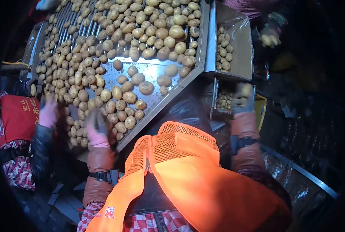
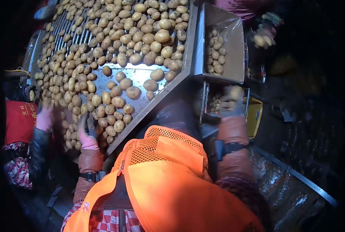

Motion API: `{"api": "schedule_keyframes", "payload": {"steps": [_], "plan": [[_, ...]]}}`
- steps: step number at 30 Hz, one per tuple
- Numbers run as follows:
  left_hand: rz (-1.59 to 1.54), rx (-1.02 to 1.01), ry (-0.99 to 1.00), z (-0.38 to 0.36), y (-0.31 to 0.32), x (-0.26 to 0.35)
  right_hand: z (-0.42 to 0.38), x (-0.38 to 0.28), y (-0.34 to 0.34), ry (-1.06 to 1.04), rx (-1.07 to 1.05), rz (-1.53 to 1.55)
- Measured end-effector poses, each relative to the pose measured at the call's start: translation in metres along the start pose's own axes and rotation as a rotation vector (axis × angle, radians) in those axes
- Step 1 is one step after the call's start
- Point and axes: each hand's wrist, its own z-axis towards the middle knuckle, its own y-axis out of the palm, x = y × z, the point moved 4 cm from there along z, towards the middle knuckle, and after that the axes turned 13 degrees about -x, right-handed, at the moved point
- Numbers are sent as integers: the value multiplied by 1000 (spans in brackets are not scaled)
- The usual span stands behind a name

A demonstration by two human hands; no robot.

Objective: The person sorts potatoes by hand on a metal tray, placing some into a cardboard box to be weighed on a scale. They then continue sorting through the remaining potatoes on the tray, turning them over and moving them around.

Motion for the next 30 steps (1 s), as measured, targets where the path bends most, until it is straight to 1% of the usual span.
{"api": "schedule_keyframes", "payload": {"steps": [1, 2, 3, 4, 5, 6, 8, 9, 10, 11, 13, 14, 16, 17, 18, 20, 23, 24, 25, 26, 27, 28, 29, 30], "plan": [[94, 76, -51, -4, -6, -13, -24, -41, -24, -101, 32, -47], [-199, 55, -125, 3, -11, -14, -50, -62, -33, -367, 290, -42], [-145, 87, -160, 3, 0, -54, -64, -81, -61, -478, 509, -43], [-25, 85, -208, 10, 8, -71, -74, -91, -88, -581, 724, -45], [95, 81, -256, 16, 16, -88, -78, -95, -83, -418, 814, -669], [281, 38, -321, 31, 24, -74, -81, -90, -74, -215, 836, -1294], [-148, 6, -281, 36, 31, -6, -63, -74, -75, -42, 657, -1681], [37, -49, -220, 36, 29, 6, -56, -65, -74, 9, 556, -1865], [232, -87, -154, 34, 27, 19, -45, -59, -74, 32, 460, -1947], [417, -105, -83, 33, 26, 32, -34, -55, -78, 18, 465, -1783], [463, -44, 101, -1, 24, 44, -15, -40, -86, -153, 572, -1195], [455, -64, 8, -15, 20, 30, -7, -33, -86, -202, 593, -1057], [413, -125, -117, -33, 21, -4, 3, -23, -85, -224, 590, -1008], [333, -109, -149, -41, 21, -28, 3, -20, -83, -234, 590, -998], [241, -126, -164, -47, 12, -33, 6, -18, -83, -234, 578, -997], [283, -46, -294, -55, 1, -18, 11, -10, -83, -231, 565, -976], [375, 187, -308, -45, 10, -5, 2, -4, -90, -225, 576, -965], [295, 99, -202, -26, 13, 15, -6, -5, -96, -227, 597, -961], [309, 25, -70, -10, 24, 33, -16, -7, -106, -203, 617, -924], [312, -47, 75, 6, 38, 53, -28, -10, -128, -179, 564, -863], [383, -123, 105, 20, 50, 67, -46, -22, -145, -166, 517, -805], [452, -194, 150, 33, 61, 77, -72, -33, -143, -194, 584, -840], [368, -406, 130, 50, 70, 65, -91, -24, -125, -216, 652, -873], [520, -385, 78, 57, 63, 74, -102, -9, -107, -230, 710, -900]]}}
